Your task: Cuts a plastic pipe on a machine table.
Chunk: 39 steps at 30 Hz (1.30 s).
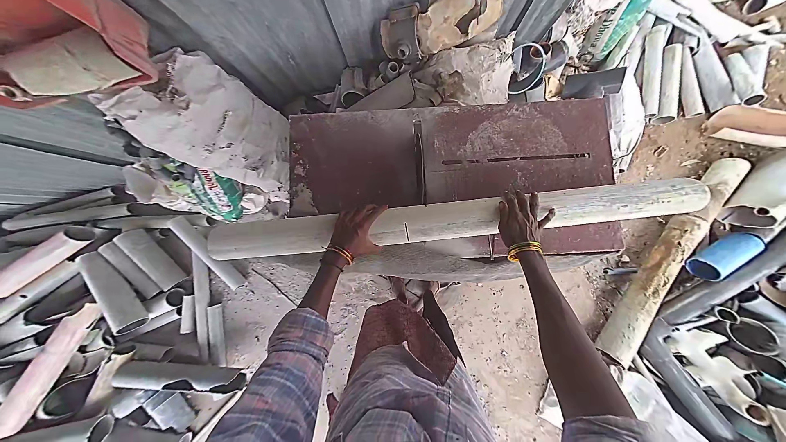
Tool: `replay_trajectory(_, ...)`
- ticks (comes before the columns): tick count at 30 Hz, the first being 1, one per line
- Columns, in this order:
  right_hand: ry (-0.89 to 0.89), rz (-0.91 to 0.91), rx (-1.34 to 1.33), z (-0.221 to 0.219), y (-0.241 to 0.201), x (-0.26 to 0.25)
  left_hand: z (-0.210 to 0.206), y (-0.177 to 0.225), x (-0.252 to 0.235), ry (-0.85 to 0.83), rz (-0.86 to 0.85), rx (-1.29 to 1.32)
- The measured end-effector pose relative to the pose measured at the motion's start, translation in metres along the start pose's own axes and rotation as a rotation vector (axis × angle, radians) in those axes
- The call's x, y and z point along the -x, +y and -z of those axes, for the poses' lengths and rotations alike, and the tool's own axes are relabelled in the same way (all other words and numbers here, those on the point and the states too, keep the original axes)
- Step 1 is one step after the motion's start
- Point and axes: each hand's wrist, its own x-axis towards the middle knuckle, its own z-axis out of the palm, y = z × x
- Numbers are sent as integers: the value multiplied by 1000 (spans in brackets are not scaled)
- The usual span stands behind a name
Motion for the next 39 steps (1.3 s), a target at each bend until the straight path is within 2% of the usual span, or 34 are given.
replay_trajectory(7, 18, -26, -1, -8, -10, -17, 15, 2, -11, -101, 52, 6)
replay_trajectory(13, -18, -9, 2, 2, -20, -32, 33, 11, -21, -256, 257, 46)
replay_trajectory(19, 4, 15, 0, 0, -20, -26, 25, 9, -10, -178, 243, 46)
replay_trajectory(25, 40, 18, -18, 2, -25, -33, 31, 2, -15, -211, 218, 60)
replay_trajectory(27, 25, 0, -23, 3, -27, -39, 30, 0, -14, -161, 197, 113)
replay_trajectory(30, 22, -27, -21, 2, -31, -49, 8, 5, 3, 93, 112, 186)
replay_trajectory(32, 43, -39, -22, -1, -33, -52, -8, 9, 11, 215, 87, 119)
replay_trajectory(39, 94, -52, -61, -2, -35, -62, -12, 10, -6, 281, 191, 7)
